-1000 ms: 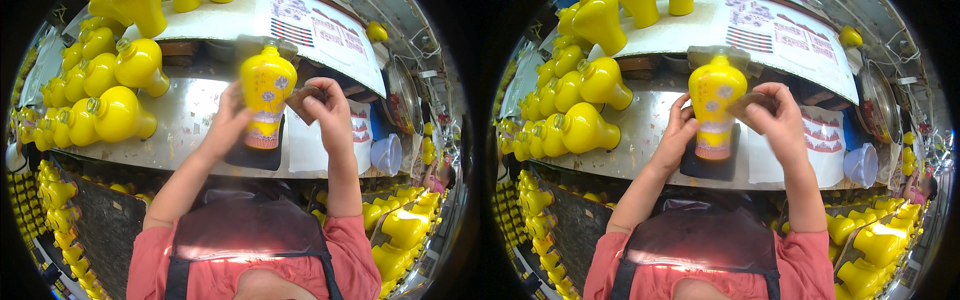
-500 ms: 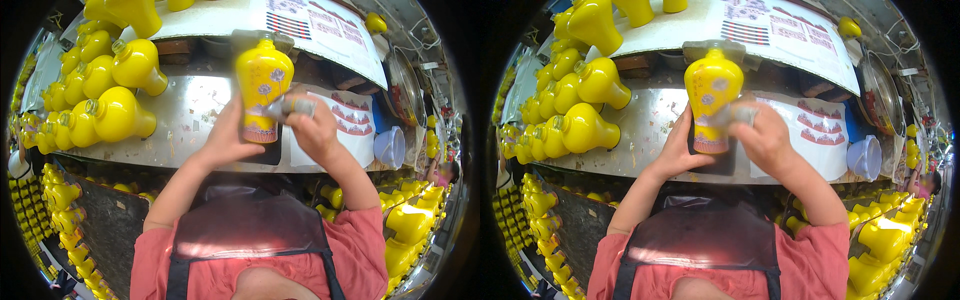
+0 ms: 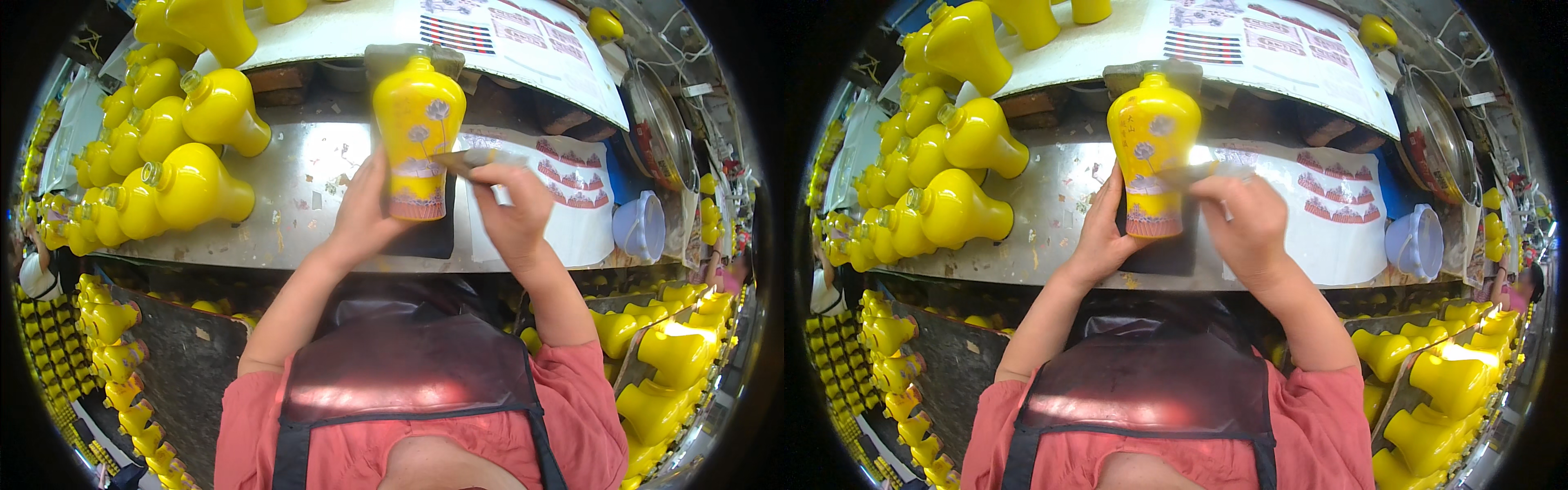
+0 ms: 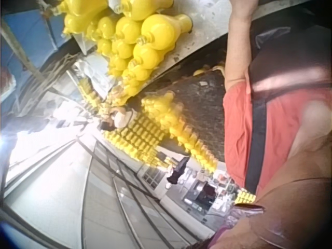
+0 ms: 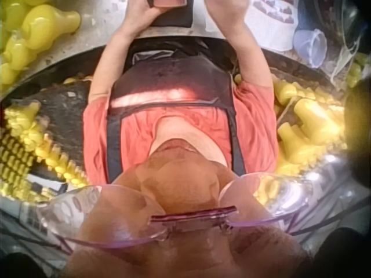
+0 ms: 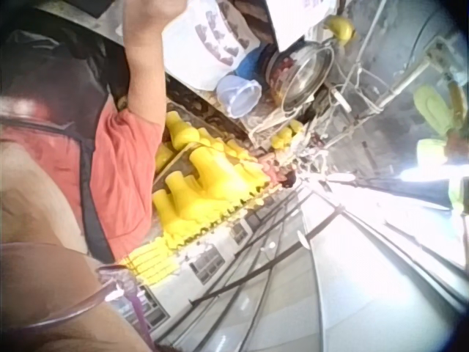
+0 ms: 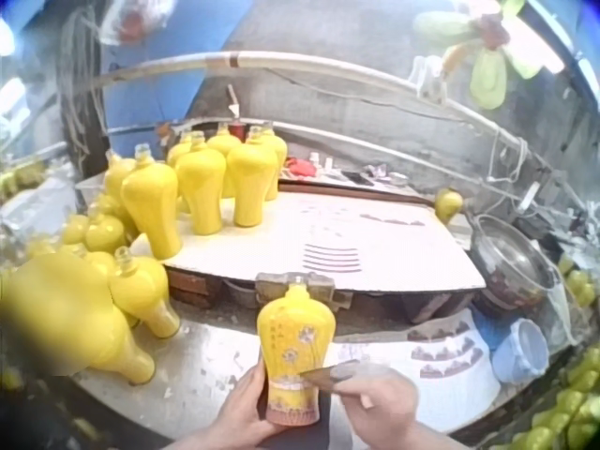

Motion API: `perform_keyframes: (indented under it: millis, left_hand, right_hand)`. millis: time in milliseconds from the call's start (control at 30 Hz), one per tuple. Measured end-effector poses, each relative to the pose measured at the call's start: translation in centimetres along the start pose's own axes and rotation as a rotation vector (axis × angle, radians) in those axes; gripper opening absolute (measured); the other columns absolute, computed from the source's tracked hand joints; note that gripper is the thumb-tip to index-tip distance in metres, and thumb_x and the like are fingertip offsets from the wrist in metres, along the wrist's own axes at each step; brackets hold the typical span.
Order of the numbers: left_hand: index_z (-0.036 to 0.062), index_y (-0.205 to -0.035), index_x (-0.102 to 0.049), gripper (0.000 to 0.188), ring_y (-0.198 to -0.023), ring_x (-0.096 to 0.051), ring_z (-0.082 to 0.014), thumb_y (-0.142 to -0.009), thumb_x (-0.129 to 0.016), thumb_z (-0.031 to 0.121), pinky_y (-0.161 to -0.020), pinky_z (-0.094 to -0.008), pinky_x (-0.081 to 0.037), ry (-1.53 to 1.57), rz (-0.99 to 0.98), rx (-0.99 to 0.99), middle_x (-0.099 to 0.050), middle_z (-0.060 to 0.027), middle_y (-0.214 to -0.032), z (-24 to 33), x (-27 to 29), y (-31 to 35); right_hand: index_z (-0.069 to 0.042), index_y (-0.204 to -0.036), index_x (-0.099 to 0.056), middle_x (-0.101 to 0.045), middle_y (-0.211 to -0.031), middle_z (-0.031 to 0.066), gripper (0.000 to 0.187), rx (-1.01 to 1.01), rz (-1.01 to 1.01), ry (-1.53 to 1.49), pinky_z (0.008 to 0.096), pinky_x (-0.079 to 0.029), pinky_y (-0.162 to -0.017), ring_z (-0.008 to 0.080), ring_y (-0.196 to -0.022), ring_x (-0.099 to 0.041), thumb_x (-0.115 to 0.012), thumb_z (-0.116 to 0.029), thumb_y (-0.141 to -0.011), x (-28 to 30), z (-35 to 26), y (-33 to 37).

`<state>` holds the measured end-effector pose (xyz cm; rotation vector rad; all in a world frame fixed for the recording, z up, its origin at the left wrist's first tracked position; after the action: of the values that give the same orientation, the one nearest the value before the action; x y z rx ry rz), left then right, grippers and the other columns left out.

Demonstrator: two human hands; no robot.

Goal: The person applies decorative stickers to yellow ceramic vases on a workbench. They peel stickers from a sheet, align and press them onto the vase surface, smooth the edges, and rotate the vase to apply multiple stickers. Finished vases are placed into a white tray.

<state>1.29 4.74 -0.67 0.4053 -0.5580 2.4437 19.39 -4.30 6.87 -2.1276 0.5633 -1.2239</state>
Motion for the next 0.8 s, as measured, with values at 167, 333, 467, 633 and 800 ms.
perform_keyframes:
  millis: [167,333,467,633,800]
  left_hand:
    - [0.0035,-0.158,-0.034,0.101,-0.132,-0.056,-0.0432,-0.078,-0.089,0.03,-0.111,-0.0483,-0.045,-0.032,0.055,-0.039,-0.058,-0.0235,-0.142,-0.2,0.0,0.0]
    - [0.0028,-0.157,-0.037,0.096,-0.132,-0.055,-0.0434,-0.078,-0.088,0.027,-0.111,-0.0495,-0.044,-0.028,0.061,-0.04,-0.058,-0.0226,-0.142,0.4,0.1,0.2]
    - [0.0023,-0.154,-0.041,0.096,-0.132,-0.055,-0.0424,-0.075,-0.09,0.025,-0.109,-0.0495,-0.044,-0.138,0.182,-0.111,-0.059,-0.0216,-0.14,1.2,0.3,0.3]
    - [0.0007,-0.153,-0.041,0.095,-0.132,-0.053,-0.0437,-0.072,-0.089,0.016,-0.111,-0.0509,-0.042,-0.191,0.229,-0.113,-0.057,-0.0226,-0.141,1.2,-0.2,0.9]
    - [0.0002,-0.154,-0.038,0.096,-0.133,-0.051,-0.0442,-0.074,-0.088,0.02,-0.112,-0.0511,-0.041,-0.22,0.244,-0.071,-0.053,-0.025,-0.142,0.6,-0.5,0.9]
  right_hand:
    - [-0.01,-0.095,-0.072,-0.077,-0.097,0.0109,0.034,0.221,-0.136,-0.11,0.0387,-0.059,-0.071,0.0321,-0.082,-0.074,-0.082,0.01,-0.069,-0.5,-3.1,0.9]
    - [-0.009,-0.1,-0.074,-0.077,-0.096,0.0092,0.039,0.006,-0.098,0.006,0.0396,-0.059,-0.071,0.0293,-0.081,-0.074,-0.083,0.009,-0.066,0.9,-2.0,1.1]
    - [-0.009,-0.103,-0.077,-0.076,-0.101,0.011,0.035,0.224,-0.124,0.004,0.0376,-0.059,-0.071,0.0289,-0.084,-0.073,-0.081,0.005,-0.071,-0.5,-2.7,0.8]
    - [-0.008,-0.112,-0.078,-0.066,-0.089,0.0072,0.039,0.363,-0.194,0.043,0.0404,-0.059,-0.078,0.0284,-0.091,-0.072,-0.076,-0.008,-0.073,-0.7,-4.8,0.0]
    - [-0.007,-0.11,-0.076,-0.071,-0.108,0.0107,0.038,0.468,-0.35,0.088,0.0391,-0.056,-0.083,0.0273,-0.1,-0.072,-0.072,-0.009,-0.073,-1.6,-6.6,-0.8]
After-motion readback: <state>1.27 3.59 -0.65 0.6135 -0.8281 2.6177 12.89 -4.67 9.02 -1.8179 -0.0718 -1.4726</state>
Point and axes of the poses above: each hand's wrist, its own y-axis away from the middle knuckle, its own x-axis out of the back of the hand, z = x × y, the point moved 4 cm from there along -y, towards the middle knuckle
